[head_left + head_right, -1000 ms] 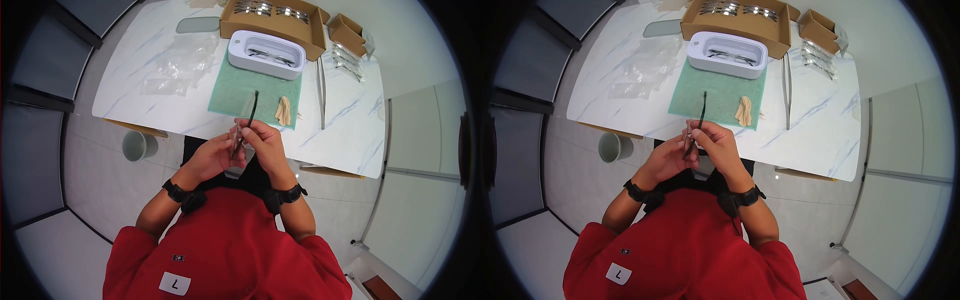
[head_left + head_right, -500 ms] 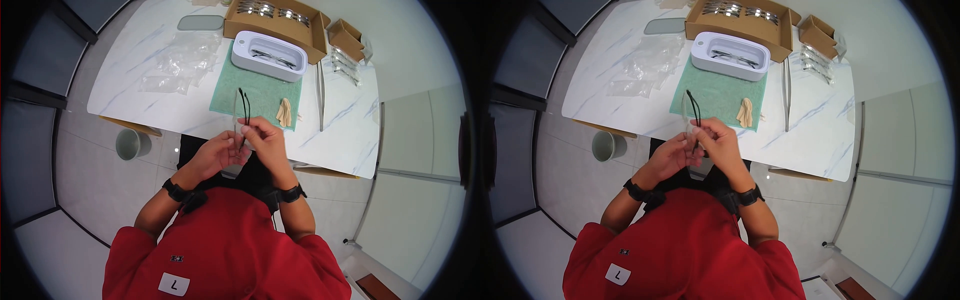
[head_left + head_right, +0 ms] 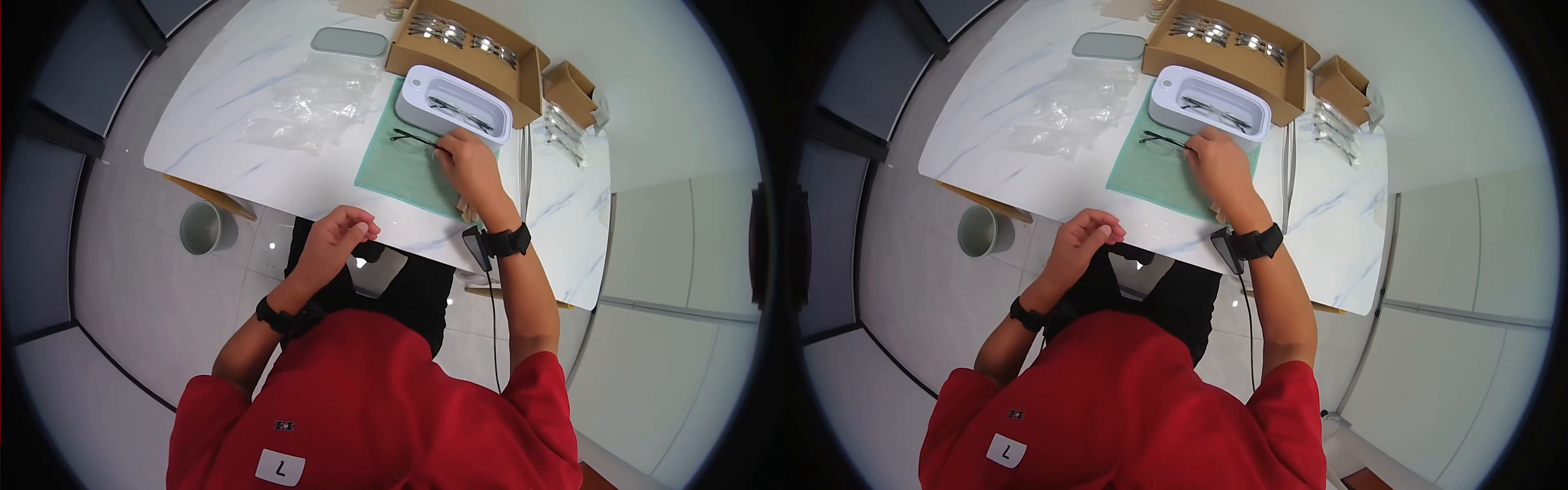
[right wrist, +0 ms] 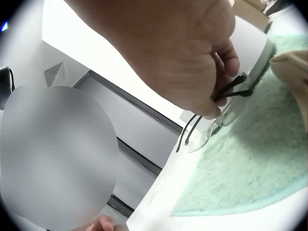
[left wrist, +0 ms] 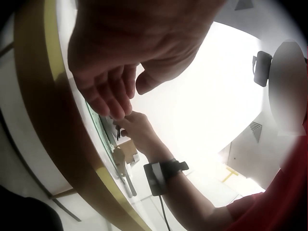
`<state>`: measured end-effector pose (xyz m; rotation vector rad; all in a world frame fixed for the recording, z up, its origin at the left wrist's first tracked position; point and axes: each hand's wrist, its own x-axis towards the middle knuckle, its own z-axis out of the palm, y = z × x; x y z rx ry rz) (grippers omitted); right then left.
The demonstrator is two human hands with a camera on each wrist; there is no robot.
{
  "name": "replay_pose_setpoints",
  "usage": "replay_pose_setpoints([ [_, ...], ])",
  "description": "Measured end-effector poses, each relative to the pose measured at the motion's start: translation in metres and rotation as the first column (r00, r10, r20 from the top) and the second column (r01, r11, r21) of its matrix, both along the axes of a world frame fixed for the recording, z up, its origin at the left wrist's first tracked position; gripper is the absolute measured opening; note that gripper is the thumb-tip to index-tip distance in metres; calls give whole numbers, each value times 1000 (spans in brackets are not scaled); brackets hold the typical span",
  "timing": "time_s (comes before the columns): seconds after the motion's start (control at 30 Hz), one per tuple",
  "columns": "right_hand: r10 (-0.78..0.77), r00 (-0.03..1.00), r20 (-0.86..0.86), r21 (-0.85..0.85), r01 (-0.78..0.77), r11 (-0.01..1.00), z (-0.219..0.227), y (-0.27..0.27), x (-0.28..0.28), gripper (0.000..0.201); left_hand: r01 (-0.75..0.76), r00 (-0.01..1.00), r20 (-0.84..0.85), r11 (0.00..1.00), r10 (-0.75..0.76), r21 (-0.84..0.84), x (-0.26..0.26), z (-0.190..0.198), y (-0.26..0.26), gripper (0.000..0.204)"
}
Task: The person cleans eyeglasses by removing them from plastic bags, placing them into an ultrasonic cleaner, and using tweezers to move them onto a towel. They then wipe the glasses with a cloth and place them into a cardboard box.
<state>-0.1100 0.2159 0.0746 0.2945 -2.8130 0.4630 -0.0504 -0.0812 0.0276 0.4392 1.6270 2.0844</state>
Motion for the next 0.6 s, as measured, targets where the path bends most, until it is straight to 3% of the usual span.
replay_pose_setpoints([
  [0.17, 1, 998, -58, 47, 2, 999, 2, 1, 7, 15, -71, 997, -26, 997, 70, -18, -4, 2, -7, 15],
  [0.23, -56, 989, -137, -16, 54, 998, 21, 1, 24, 19, -93, 995, -32, 996, 92, -17, -4, 3, -5, 14],
  [0.27, -88, 981, -173, -48, 81, 996, 29, 2, 34, 21, -104, 993, -63, 994, 102, -31, -5, 2, -4, 14],
  [0.3, -165, 983, -78, -141, 153, 978, 31, 15, 43, 27, -112, 990, -94, 993, 108, -45, -6, 0, -2, 13],
  [0.43, -399, 912, -96, -132, 386, 913, 23, 70, 71, 38, -90, 969, -243, 977, 42, -193, -10, 15, 5, 10],
  [0.53, -432, 878, -207, 23, 445, 895, 4, 98, 90, 40, -94, 920, -391, 972, 2, -216, -13, 15, 14, 8],
  [0.6, -425, 898, -111, -19, 426, 905, 4, 91, 102, 42, -115, 886, -464, 964, -10, -240, -14, 16, 15, 8],
])
